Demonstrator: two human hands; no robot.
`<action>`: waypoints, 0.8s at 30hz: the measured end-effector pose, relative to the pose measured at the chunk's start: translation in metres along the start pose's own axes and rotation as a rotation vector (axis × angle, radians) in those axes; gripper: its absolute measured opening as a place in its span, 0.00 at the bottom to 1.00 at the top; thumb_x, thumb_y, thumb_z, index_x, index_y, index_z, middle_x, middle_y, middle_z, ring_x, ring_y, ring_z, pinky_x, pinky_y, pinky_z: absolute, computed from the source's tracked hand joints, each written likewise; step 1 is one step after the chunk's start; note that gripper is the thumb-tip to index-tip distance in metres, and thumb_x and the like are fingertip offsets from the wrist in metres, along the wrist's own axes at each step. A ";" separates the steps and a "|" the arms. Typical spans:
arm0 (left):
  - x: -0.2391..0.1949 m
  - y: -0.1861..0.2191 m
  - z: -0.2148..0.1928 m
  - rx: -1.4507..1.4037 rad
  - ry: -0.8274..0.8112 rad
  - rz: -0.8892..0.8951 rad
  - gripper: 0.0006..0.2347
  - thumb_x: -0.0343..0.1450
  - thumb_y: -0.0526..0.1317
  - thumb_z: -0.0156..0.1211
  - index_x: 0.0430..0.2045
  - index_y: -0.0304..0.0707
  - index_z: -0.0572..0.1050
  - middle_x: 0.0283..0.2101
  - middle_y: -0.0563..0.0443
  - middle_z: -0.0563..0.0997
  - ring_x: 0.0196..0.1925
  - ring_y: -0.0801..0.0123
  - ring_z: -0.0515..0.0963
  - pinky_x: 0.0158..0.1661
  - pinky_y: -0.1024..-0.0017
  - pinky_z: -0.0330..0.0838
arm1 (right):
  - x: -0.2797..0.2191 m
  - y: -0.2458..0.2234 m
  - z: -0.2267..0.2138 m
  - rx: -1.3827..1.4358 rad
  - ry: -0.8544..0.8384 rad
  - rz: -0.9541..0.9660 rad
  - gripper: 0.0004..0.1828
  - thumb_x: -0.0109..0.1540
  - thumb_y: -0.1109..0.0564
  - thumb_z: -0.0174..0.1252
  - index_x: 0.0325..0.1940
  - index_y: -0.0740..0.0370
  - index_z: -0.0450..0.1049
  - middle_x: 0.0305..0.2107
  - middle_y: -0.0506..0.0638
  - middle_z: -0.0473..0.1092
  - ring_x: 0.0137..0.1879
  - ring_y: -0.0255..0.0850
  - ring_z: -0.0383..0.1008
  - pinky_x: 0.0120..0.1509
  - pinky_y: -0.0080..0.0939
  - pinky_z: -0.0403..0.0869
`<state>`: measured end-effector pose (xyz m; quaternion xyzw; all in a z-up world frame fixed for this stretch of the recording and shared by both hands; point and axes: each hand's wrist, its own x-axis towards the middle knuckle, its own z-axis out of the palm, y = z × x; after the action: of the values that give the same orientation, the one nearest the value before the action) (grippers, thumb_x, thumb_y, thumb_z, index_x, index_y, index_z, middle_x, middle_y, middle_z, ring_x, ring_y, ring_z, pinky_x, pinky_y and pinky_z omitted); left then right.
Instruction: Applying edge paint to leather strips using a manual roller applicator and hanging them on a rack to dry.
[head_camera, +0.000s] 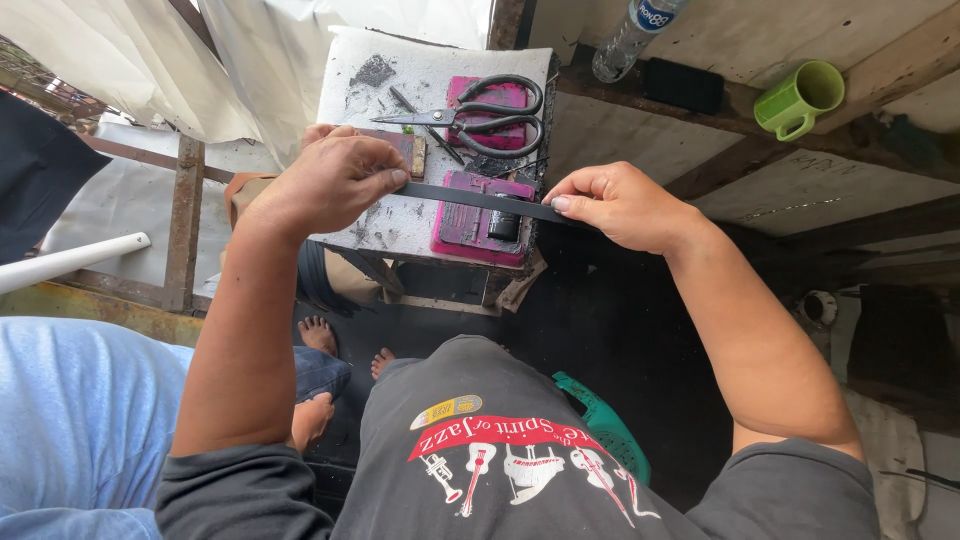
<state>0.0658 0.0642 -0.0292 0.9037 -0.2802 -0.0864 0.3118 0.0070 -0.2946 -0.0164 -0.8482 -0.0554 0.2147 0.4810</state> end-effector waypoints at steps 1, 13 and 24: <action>0.001 -0.002 0.000 -0.017 -0.030 -0.028 0.08 0.77 0.44 0.57 0.35 0.49 0.83 0.28 0.51 0.82 0.41 0.61 0.77 0.64 0.49 0.50 | 0.000 0.001 -0.001 0.027 -0.009 0.018 0.09 0.68 0.58 0.57 0.45 0.59 0.83 0.25 0.49 0.77 0.33 0.32 0.75 0.45 0.36 0.76; 0.008 0.002 -0.008 -0.065 -0.126 -0.123 0.09 0.77 0.43 0.56 0.34 0.46 0.84 0.21 0.48 0.80 0.34 0.60 0.77 0.63 0.50 0.51 | 0.007 0.001 -0.004 0.029 -0.069 0.057 0.07 0.66 0.59 0.60 0.41 0.62 0.83 0.23 0.50 0.78 0.31 0.35 0.76 0.41 0.37 0.78; 0.008 0.004 -0.011 -0.079 -0.181 -0.153 0.10 0.77 0.43 0.56 0.36 0.44 0.84 0.20 0.48 0.80 0.31 0.59 0.79 0.61 0.51 0.53 | 0.005 -0.012 -0.007 0.013 -0.106 0.055 0.07 0.66 0.60 0.60 0.41 0.62 0.83 0.23 0.50 0.78 0.30 0.35 0.75 0.40 0.35 0.78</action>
<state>0.0745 0.0625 -0.0175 0.8980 -0.2336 -0.2022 0.3132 0.0157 -0.2924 -0.0050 -0.8337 -0.0559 0.2729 0.4768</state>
